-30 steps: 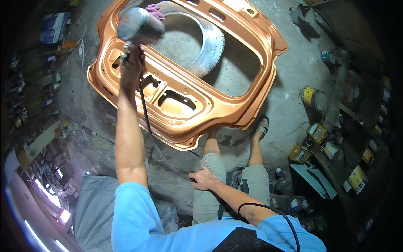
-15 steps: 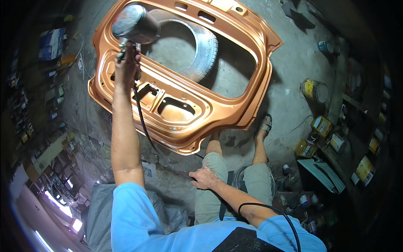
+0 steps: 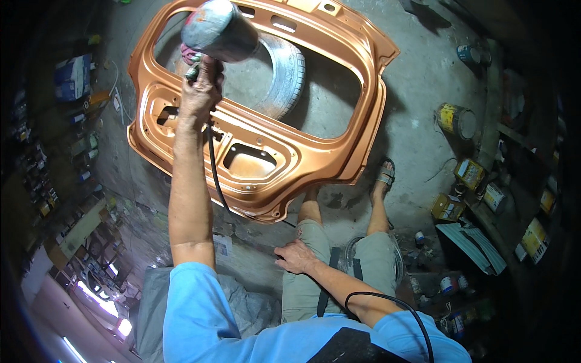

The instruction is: The person uses a spray gun to apply paint to a large orange car part resting on a tire. They move around the part to cover different areas, then walk to a shelf to retrieve a paint can and return to the work area.

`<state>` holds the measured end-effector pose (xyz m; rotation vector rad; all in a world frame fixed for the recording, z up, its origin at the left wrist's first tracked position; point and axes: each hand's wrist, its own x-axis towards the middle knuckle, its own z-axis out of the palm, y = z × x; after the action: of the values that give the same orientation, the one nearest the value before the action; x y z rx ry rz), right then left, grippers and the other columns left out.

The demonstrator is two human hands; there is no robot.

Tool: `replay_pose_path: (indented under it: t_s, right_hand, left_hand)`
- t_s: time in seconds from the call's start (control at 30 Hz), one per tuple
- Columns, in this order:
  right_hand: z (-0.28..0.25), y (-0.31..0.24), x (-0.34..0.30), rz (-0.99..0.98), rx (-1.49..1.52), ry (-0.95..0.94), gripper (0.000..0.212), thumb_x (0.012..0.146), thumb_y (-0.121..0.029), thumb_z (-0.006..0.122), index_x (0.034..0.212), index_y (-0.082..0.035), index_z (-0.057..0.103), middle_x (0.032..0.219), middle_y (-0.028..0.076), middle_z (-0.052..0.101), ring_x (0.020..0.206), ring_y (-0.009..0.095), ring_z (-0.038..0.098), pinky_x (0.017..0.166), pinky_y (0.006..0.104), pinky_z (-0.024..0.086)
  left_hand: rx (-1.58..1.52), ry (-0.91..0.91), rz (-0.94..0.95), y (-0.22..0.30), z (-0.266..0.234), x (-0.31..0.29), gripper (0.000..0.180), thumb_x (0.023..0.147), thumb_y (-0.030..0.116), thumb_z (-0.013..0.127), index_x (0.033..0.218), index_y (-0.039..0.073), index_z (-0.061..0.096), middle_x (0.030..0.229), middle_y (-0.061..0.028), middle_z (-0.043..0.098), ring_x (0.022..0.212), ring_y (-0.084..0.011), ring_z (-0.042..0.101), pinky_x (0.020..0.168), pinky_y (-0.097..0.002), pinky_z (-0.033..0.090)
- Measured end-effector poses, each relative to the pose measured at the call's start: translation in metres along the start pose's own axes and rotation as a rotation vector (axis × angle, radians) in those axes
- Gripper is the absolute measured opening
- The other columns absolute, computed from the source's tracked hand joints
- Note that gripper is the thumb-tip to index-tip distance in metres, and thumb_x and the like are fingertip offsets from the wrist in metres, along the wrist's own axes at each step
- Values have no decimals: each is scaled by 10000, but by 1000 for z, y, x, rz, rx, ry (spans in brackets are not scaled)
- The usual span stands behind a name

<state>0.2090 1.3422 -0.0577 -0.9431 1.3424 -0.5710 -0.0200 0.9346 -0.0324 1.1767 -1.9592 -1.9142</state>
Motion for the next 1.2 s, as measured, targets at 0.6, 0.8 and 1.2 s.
replay_pose_path:
  t_s: [0.6, 0.8, 1.2]
  right_hand:
    - [-35, -2, 16, 30, 167, 270, 330, 984, -300, 615, 1234, -87, 582, 1065, 189, 714, 1094, 375, 653, 985, 505, 447]
    - [-21, 5, -3, 7, 131, 146, 352, 964, -317, 645, 1227, -84, 620, 1057, 187, 713, 1079, 372, 663, 982, 486, 470]
    - [-49, 128, -135, 177, 330, 619, 560, 867, -262, 745, 1354, -25, 606, 1262, 243, 672, 1169, 431, 632, 1004, 474, 511]
  left_hand:
    - [107, 352, 122, 37, -56, 110, 602, 955, 668, 629, 836, 77, 623, 564, 15, 503, 405, -87, 449, 376, -260, 336]
    - [148, 90, 62, 32, 18, 63, 465, 1004, 615, 583, 896, 163, 599, 611, 77, 480, 443, -44, 412, 411, -234, 325]
    - [368, -149, 460, -22, 193, -128, 367, 1076, 340, 563, 961, -6, 607, 744, -111, 570, 666, -244, 599, 609, -365, 465]
